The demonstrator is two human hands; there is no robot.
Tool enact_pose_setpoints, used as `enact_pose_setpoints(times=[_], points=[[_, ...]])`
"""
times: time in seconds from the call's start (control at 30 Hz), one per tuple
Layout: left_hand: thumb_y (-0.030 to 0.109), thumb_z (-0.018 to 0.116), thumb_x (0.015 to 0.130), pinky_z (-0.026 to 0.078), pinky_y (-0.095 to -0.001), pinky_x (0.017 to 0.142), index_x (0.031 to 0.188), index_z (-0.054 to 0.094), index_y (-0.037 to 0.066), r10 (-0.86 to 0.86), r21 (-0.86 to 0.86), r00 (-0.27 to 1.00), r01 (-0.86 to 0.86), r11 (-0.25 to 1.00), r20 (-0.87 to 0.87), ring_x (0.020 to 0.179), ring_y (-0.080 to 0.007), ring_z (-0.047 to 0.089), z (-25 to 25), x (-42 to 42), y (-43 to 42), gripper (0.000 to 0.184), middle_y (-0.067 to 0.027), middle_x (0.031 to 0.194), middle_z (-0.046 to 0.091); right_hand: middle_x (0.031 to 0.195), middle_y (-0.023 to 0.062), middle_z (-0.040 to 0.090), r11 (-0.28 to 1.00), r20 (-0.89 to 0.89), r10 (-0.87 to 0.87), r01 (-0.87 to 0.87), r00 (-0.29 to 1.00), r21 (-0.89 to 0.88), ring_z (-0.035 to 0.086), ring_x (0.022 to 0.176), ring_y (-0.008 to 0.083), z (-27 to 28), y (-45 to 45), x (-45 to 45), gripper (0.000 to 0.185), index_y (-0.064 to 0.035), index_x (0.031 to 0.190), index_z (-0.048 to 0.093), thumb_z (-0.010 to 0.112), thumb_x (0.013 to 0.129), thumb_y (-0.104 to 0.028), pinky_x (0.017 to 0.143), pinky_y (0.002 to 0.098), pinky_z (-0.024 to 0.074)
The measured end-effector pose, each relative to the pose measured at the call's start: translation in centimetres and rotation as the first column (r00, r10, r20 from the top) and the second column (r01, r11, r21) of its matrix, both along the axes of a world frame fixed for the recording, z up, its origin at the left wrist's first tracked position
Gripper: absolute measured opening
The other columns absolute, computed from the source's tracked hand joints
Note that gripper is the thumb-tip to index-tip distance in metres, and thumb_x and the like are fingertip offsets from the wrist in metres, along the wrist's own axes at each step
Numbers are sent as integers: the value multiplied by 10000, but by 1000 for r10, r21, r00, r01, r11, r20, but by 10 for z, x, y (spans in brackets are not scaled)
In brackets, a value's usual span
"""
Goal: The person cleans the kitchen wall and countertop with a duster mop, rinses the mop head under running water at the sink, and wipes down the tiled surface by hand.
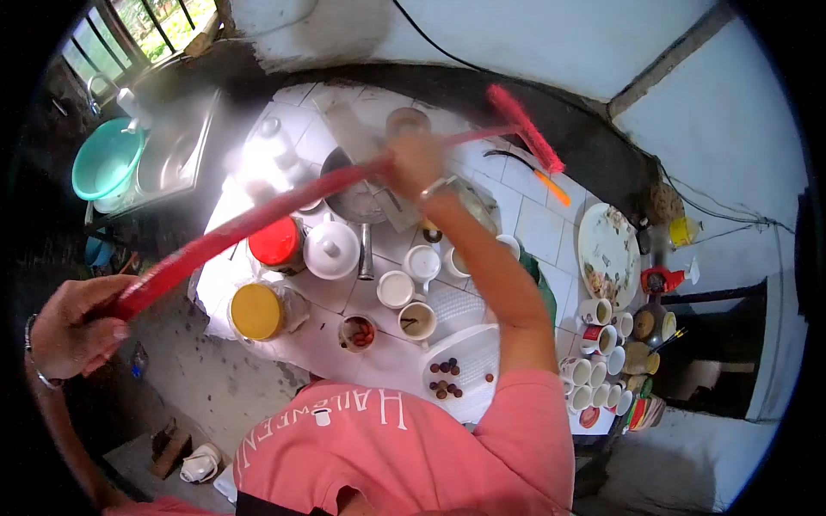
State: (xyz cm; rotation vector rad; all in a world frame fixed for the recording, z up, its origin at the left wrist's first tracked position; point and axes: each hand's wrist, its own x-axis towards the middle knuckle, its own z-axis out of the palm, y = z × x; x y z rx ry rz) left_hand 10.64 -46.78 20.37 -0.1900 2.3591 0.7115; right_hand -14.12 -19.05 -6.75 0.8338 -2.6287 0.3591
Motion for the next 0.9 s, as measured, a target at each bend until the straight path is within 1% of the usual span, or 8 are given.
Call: enact_pose_setpoints(times=[0.2,0.33,0.5,0.6,0.73,0.77,0.8,0.9], points=[[116,499,826,420,-216,366,1187,442,-79,231,-254,963,-260,932,-136,402,-99,496,47,57,-50,414,-42,573,508,614,104,586,935,-105,120,-148,987,-324,571,637,290,-4,-119,4,315,-116,554,604,655,612,-422,665,467,380],[119,509,836,441,-222,400,1197,444,-58,236,-335,950,-294,895,-203,437,-106,516,69,85,-61,407,-57,639,538,615,119,603,814,-200,130,-220,971,-538,586,649,291,70,-159,11,286,-113,573,633,631,625,-394,668,440,384],[122,521,848,468,-229,442,1209,445,-31,211,-333,951,-280,900,-228,480,-115,541,66,85,-61,399,-76,721,575,677,102,619,927,-64,197,-208,978,-313,603,709,288,103,-126,20,375,-97,596,613,574,692,-457,686,436,410],[125,529,855,484,-233,468,1216,446,-15,226,-218,953,-269,938,-200,506,-120,556,45,57,-51,395,-87,770,597,744,145,638,980,154,192,-198,969,29,635,743,305,78,-83,-1,242,-73,721,644,527,747,-283,711,429,471],[127,588,831,414,-231,441,1084,530,-20,97,-281,924,-211,936,-369,460,-114,506,-14,20,-4,298,-64,627,547,641,86,627,992,141,82,-95,987,88,633,649,289,21,-50,-29,279,-139,646,652,625,709,-410,659,441,457],[28,552,823,415,-233,487,1077,551,4,-198,-397,887,18,918,-417,480,-159,519,-26,19,-4,255,-94,642,559,635,83,624,987,100,116,-126,988,95,629,637,288,6,-63,-36,275,-143,648,652,627,706,-411,649,435,457],[25,564,829,466,-287,665,1130,518,-6,255,-380,962,-275,883,-103,702,-176,566,0,4,16,305,-74,789,581,630,80,622,985,71,132,-139,989,102,626,625,286,-5,-69,-36,271,-147,651,653,629,703,-412,640,428,457],[167,583,840,441,-313,653,1071,549,17,-19,-489,899,-220,844,-438,677,-196,534,-15,72,-48,278,-100,788,575,645,105,627,973,141,227,-229,964,-2,622,625,286,7,-127,-25,276,-114,620,655,607,695,-375,635,433,446]])
